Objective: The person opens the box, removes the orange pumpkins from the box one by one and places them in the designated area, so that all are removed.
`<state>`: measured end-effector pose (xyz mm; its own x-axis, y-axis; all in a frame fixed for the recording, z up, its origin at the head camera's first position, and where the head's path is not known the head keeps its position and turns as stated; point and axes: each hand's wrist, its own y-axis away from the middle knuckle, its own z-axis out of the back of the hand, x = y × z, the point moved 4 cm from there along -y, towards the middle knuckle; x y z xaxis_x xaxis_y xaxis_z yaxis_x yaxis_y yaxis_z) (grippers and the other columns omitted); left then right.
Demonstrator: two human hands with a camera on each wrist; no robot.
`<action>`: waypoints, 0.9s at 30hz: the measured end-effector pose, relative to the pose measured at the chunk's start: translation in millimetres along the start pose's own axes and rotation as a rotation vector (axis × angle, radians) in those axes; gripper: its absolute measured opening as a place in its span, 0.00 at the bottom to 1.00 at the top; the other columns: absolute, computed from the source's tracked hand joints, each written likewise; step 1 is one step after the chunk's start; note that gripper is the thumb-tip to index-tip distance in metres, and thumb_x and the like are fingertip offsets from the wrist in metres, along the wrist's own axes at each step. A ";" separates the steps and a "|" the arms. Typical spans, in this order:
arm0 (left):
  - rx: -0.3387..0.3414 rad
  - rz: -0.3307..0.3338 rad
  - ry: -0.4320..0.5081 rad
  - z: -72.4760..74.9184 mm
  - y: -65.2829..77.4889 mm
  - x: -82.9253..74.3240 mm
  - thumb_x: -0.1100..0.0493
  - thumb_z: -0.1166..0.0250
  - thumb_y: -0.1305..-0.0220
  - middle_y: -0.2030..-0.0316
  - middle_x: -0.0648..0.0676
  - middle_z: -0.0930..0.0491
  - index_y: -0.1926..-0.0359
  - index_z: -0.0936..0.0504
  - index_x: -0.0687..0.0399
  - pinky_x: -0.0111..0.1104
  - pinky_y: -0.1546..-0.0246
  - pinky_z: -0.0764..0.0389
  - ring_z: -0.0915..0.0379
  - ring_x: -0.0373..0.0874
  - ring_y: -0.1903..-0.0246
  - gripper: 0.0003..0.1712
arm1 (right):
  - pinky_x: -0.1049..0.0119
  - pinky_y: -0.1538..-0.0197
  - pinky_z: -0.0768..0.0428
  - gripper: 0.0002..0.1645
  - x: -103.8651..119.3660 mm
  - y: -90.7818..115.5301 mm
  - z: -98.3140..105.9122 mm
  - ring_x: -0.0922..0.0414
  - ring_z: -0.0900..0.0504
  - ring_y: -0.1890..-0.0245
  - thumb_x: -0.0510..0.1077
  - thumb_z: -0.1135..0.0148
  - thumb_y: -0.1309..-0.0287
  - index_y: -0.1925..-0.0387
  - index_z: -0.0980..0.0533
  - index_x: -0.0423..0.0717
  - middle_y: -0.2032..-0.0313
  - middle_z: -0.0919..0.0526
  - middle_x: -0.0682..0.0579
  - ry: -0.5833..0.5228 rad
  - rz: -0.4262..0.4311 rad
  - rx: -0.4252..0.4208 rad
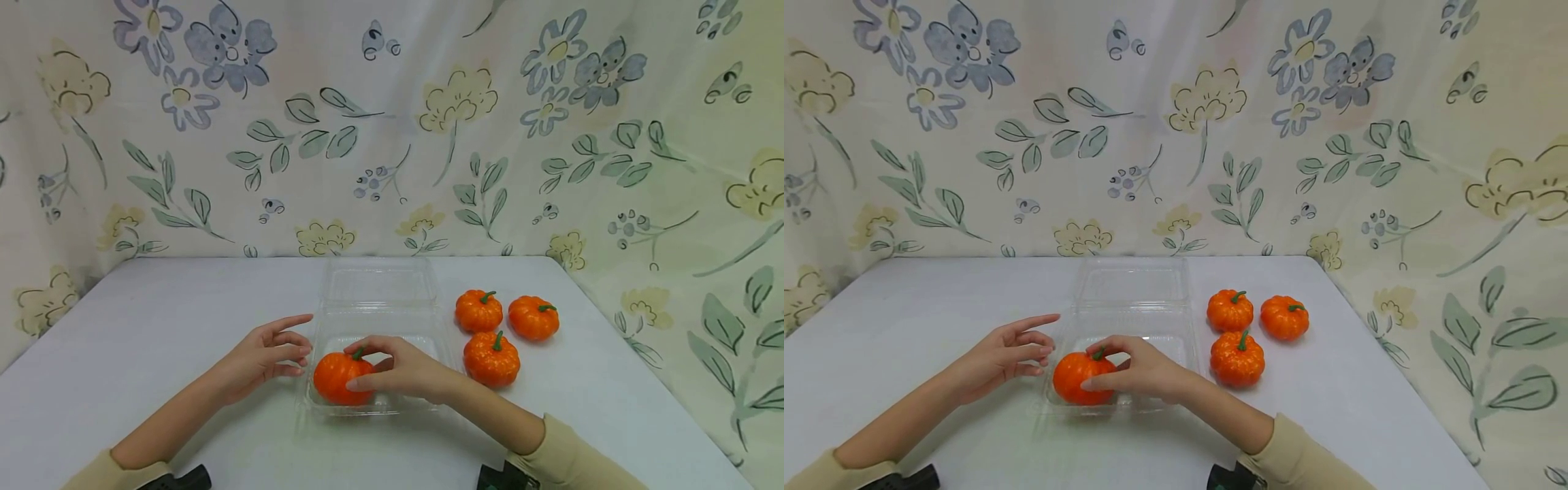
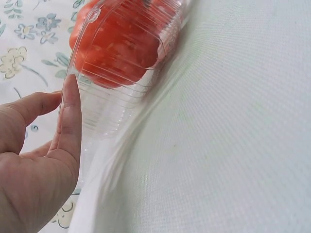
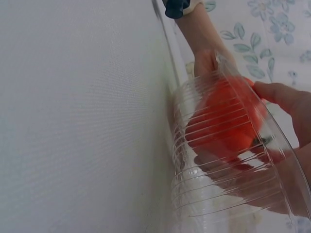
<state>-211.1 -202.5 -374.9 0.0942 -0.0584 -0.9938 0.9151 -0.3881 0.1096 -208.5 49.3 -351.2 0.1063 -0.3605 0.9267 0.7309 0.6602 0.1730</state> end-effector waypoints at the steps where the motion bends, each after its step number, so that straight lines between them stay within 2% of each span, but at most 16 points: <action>1: 0.000 0.000 0.001 0.0 -0.1 0.1 0.61 0.38 0.23 0.52 0.54 0.19 0.17 0.50 0.64 0.34 0.52 0.11 0.19 0.44 0.57 0.43 | 0.56 0.41 0.14 0.27 0.0 0.0 0.4 0.53 0.14 0.49 0.45 0.28 0.35 0.35 0.21 0.48 0.37 0.20 0.48 -0.002 0.008 -0.002; 9: 0.001 -0.006 -0.002 0.6 0.5 0.3 0.61 0.37 0.23 0.52 0.53 0.19 0.17 0.49 0.64 0.35 0.52 0.11 0.18 0.44 0.57 0.43 | 0.57 0.39 0.15 0.32 0.8 -0.4 4.0 0.52 0.17 0.46 0.41 0.25 0.39 0.33 0.22 0.46 0.36 0.20 0.48 0.003 0.076 -0.009; 15: 0.008 -0.010 0.002 0.0 -0.1 0.6 0.61 0.37 0.23 0.52 0.53 0.19 0.17 0.50 0.64 0.35 0.52 0.11 0.18 0.44 0.57 0.44 | 0.58 0.38 0.16 0.35 4.8 1.7 11.1 0.51 0.18 0.42 0.40 0.26 0.39 0.31 0.24 0.45 0.33 0.21 0.47 0.012 0.128 0.018; 27: 0.003 0.000 0.000 0.0 0.7 -0.2 0.61 0.37 0.23 0.53 0.53 0.19 0.17 0.50 0.64 0.35 0.52 0.11 0.19 0.44 0.57 0.44 | 0.60 0.36 0.18 0.38 20.2 13.3 23.5 0.51 0.20 0.37 0.37 0.28 0.40 0.28 0.28 0.40 0.30 0.24 0.44 0.052 0.221 0.174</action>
<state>-210.5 -202.8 -374.6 0.0945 -0.0590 -0.9938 0.9140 -0.3906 0.1101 -212.5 66.3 -322.4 0.2876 -0.2253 0.9309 0.5600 0.8281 0.0274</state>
